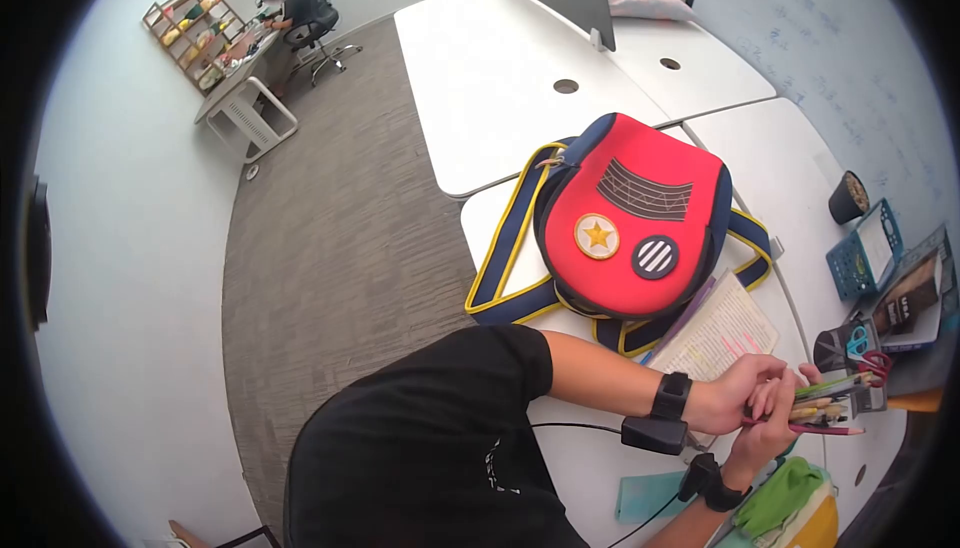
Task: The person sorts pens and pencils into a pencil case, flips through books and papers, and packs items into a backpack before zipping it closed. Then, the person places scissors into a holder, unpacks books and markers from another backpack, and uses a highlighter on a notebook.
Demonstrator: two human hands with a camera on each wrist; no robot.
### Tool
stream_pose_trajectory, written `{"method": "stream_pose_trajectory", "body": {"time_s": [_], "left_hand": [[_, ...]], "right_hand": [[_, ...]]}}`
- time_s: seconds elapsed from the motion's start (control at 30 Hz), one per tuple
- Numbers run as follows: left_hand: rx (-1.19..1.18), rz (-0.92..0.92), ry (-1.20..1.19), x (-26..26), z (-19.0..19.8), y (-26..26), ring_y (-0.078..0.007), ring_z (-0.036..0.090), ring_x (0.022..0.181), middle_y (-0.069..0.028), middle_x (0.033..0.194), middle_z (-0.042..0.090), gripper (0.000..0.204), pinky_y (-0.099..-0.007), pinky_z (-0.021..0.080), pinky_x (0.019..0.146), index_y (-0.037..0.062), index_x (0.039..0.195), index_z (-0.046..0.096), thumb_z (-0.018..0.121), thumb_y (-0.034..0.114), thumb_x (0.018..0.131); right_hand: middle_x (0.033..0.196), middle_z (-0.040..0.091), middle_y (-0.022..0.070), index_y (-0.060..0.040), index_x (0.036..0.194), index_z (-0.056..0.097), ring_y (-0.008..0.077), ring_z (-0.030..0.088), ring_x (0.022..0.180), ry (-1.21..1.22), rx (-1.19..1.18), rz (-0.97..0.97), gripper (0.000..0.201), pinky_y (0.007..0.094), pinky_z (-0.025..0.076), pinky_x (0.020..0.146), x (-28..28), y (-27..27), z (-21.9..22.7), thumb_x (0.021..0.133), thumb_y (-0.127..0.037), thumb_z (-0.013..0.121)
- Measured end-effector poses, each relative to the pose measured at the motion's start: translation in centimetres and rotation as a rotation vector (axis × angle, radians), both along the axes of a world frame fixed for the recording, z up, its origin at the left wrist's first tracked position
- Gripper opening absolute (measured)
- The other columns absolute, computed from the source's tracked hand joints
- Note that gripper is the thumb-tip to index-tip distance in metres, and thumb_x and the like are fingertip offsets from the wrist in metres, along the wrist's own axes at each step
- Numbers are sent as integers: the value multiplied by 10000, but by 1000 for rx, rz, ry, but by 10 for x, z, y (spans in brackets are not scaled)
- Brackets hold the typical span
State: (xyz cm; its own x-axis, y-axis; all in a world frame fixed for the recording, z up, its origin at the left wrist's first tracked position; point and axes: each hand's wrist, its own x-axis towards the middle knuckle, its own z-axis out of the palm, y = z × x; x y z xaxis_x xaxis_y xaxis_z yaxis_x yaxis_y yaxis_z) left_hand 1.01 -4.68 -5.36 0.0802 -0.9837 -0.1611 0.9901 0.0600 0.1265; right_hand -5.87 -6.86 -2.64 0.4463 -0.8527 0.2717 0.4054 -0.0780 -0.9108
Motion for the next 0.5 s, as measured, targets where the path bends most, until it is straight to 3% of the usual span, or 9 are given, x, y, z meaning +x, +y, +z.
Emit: {"method": "stream_pose_trajectory", "body": {"time_s": [0.07, 0.2, 0.43, 0.5], "left_hand": [[-95, -44, -21, 3, -4, 5, -99, 419, 500, 35, 570, 469, 312, -256, 329, 494, 126, 733, 561, 455, 276, 985], [-63, -31, -50, -3, 0, 4, -96, 437, 539, 33, 568, 474, 312, -255, 338, 518, 126, 722, 558, 450, 259, 982], [-184, -7, -110, -8, 3, 7, -105, 463, 540, 2, 603, 541, 306, -265, 368, 553, 94, 706, 573, 473, 229, 961], [-121, 27, -227, -10, 16, 11, -107, 481, 514, -10, 571, 551, 298, -248, 363, 529, 80, 679, 589, 522, 215, 935]], "right_hand": [[666, 389, -26, -5, 1215, 457, 26, 345, 517, -30, 78, 20, 253, 200, 268, 495, -4, -7, -5, 977, -28, 540], [662, 354, -37, -12, 1189, 473, 27, 328, 512, -108, 154, 87, 228, 197, 259, 501, -11, -10, -11, 978, -50, 550], [648, 321, -56, -73, 1030, 526, 20, 321, 575, -179, 223, -15, 63, 200, 292, 577, -13, 5, -4, 992, -115, 553], [649, 317, -68, -104, 995, 519, 25, 315, 569, -434, 229, 15, 54, 203, 305, 588, -17, 3, -18, 991, -130, 566]]}}
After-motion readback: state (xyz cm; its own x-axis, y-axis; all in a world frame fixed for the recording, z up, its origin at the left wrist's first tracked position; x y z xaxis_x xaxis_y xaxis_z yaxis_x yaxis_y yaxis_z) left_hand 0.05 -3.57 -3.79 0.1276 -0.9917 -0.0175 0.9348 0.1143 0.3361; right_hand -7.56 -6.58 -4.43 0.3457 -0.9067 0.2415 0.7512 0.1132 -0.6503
